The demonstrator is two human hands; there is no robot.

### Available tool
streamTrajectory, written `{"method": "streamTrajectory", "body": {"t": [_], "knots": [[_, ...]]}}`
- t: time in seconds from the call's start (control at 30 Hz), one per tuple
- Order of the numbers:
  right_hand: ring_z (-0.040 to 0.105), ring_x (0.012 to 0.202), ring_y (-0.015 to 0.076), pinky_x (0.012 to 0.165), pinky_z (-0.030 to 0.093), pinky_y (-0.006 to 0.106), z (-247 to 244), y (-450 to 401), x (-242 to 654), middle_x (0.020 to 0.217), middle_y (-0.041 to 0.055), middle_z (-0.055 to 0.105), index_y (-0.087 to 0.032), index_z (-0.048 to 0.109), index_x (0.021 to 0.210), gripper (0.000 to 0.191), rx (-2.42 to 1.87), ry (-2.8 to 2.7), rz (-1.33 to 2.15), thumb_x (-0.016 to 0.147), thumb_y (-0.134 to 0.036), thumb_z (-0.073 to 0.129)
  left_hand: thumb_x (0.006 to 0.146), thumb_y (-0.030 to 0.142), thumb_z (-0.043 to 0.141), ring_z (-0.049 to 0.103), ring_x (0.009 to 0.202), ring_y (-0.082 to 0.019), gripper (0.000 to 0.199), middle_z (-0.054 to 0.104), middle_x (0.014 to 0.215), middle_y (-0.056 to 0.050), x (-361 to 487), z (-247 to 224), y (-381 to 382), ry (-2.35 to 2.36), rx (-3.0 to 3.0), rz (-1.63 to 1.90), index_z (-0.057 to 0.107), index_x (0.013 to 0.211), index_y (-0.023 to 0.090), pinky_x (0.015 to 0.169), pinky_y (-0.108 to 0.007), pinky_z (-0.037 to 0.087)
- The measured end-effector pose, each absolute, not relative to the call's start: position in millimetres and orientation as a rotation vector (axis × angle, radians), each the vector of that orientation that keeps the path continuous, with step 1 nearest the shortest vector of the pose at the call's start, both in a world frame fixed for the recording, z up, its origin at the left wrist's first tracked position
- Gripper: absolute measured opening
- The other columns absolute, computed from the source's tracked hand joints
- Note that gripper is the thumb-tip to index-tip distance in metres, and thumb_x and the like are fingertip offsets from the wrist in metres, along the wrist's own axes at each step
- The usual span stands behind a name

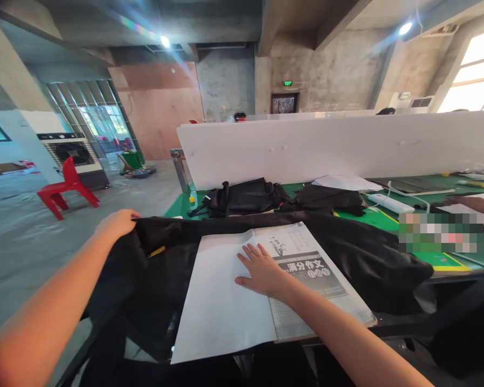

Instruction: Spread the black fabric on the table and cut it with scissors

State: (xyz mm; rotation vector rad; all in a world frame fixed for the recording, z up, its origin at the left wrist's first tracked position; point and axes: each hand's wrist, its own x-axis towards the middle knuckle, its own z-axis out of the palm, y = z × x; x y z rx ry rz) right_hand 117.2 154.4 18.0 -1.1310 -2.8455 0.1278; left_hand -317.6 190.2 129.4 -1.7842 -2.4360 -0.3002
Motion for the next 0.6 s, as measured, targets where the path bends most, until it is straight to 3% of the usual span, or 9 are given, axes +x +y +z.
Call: {"method": "streamTrajectory", "body": {"t": [0.1,0.27,0.33,0.43,0.53,0.6], "knots": [[0.012,0.135,0.028,0.11,0.007,0.045,20.4,152.8,116.6,0.145,0.0135,0.023,-0.013,0.028,0.139,0.079,-1.117,-2.839,0.101,0.082,-0.067,0.018,0.074,0.02,0.049,0.062,0.083,-0.016,0.029,0.069,0.099,-0.003,-340.9,138.3,171.5,-2.489,-1.921,-0.396,0.064,0.099,0.016,0.072,-0.022,0.046],[0.015,0.134,0.028,0.109,0.009,0.047,18.4,152.7,115.8,0.143,0.0113,0.029,-0.017,0.031,0.137,0.073,-1.086,-2.797,0.065,0.083,-0.065,0.024,0.074,0.025,0.053,0.06,0.085,-0.014,0.03,0.067,0.098,0.001,-348.7,161.1,146.6,-2.382,-1.911,-0.499,0.062,0.102,0.019,0.074,-0.02,0.045],[0.015,0.134,0.0284,0.108,0.01,0.048,16.4,153.3,115.8,0.144,0.0108,0.028,-0.018,0.031,0.137,0.072,-1.092,-2.787,0.07,0.083,-0.065,0.025,0.071,0.024,0.058,0.058,0.089,-0.016,0.032,0.066,0.099,0.001,-344.5,167.2,141.7,-2.295,-1.871,-0.5,0.061,0.103,0.022,0.081,-0.025,0.043],[0.014,0.134,0.0289,0.108,0.009,0.049,14.2,154.1,116.1,0.145,0.0115,0.025,-0.017,0.029,0.138,0.074,-1.118,-2.795,0.088,0.082,-0.065,0.026,0.075,0.027,0.056,0.047,0.107,-0.027,0.029,0.059,0.108,-0.008,-336.2,168.5,135.0,-2.194,-1.691,-0.513,0.062,0.102,0.018,0.094,-0.041,0.035],[0.013,0.135,0.0278,0.109,0.008,0.047,13.9,154.6,116.5,0.145,0.0114,0.024,-0.016,0.029,0.139,0.074,-1.121,-2.8,0.093,0.083,-0.065,0.024,0.083,0.035,0.045,0.047,0.106,-0.036,0.034,0.057,0.106,-0.017,-330.1,164.5,129.8,-2.198,-1.442,-0.574,0.061,0.102,0.012,0.087,-0.056,0.035],[0.013,0.135,0.0273,0.11,0.008,0.047,14.2,155.0,116.6,0.145,0.0112,0.024,-0.016,0.028,0.139,0.074,-1.122,-2.804,0.096,0.083,-0.065,0.025,0.084,0.038,0.04,0.053,0.097,-0.037,0.04,0.06,0.098,-0.019,-328.4,162.4,129.8,-2.233,-1.34,-0.64,0.059,0.106,0.01,0.079,-0.059,0.039]]}}
